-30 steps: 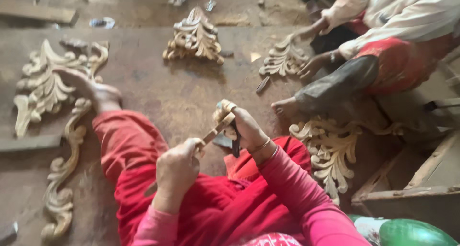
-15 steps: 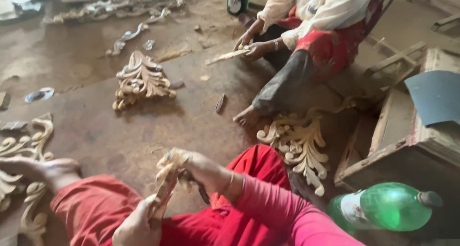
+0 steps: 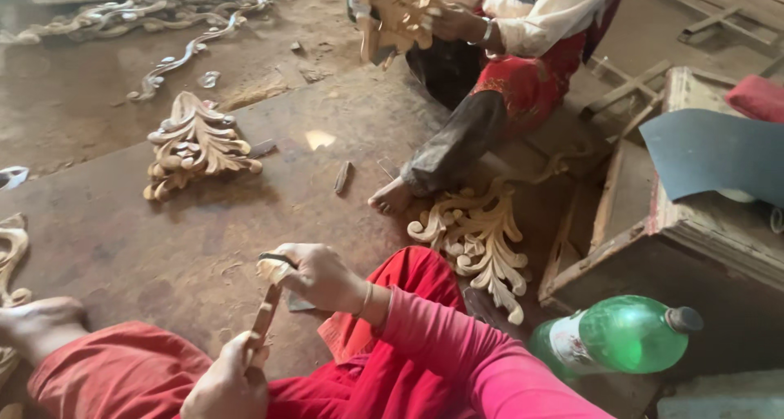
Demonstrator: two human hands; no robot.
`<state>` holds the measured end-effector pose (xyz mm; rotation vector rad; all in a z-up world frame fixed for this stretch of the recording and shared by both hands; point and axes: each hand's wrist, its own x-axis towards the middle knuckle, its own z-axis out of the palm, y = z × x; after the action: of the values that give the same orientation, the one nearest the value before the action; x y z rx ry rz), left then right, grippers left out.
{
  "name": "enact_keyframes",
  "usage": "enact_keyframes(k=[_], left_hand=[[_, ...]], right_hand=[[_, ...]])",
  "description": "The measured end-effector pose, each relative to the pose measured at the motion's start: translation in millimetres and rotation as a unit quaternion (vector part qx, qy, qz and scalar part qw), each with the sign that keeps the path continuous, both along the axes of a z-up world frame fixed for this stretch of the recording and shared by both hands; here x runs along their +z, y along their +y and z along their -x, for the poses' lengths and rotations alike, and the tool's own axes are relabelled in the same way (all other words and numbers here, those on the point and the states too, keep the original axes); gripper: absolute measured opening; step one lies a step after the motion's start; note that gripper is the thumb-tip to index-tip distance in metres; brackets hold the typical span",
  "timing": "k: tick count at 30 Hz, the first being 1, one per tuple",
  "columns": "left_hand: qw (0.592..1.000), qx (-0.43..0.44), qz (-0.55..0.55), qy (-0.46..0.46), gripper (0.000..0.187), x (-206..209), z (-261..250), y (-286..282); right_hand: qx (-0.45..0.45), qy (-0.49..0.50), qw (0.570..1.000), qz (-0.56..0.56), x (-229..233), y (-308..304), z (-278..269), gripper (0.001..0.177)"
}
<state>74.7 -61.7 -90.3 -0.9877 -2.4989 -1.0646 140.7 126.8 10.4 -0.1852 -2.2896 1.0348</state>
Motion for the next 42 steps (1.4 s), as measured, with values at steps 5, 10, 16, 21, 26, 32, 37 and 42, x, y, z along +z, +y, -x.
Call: enact_keyframes(k=[5,10,16,21,26,32,37,42], left_hand=[[0.999,0.008,0.000,-0.050,0.025,-13,1,0],[0.999,-0.015,-0.033,-0.019,0.021,-16,10,8],[0.999,0.027,-0.002,-0.016,0.022,-21,-4,-3],[0.999,-0.001,-0.044,-0.003,0.027,1,-10,-9],[0.997,0.023,-0.056,0.044,0.024,26,-27,-18],[0.999,-0.003,-0.050,0.010,0.030,28,-44,-30],[0.992,-0.007,-0.116,0.040,0.021,17,-41,-28],[0.980,-0.033,-0.154,0.120,0.016,2,-38,-29]], right_hand=[[-0.088,0.080,0.967,-0.227,-16,-4,2,0.042],[-0.019,0.032,0.997,-0.065,-3,3,4,0.031],[-0.074,0.109,0.968,-0.213,-18,-11,6,0.043],[0.040,-0.074,0.983,0.164,-30,3,10,0.034],[0.103,0.129,0.984,-0.065,-18,-12,11,0.021],[0.137,-0.174,0.888,0.403,-20,11,6,0.031],[0.177,-0.096,0.955,0.220,-67,10,-18,0.028],[0.215,-0.161,0.840,0.471,-102,3,9,0.028]])
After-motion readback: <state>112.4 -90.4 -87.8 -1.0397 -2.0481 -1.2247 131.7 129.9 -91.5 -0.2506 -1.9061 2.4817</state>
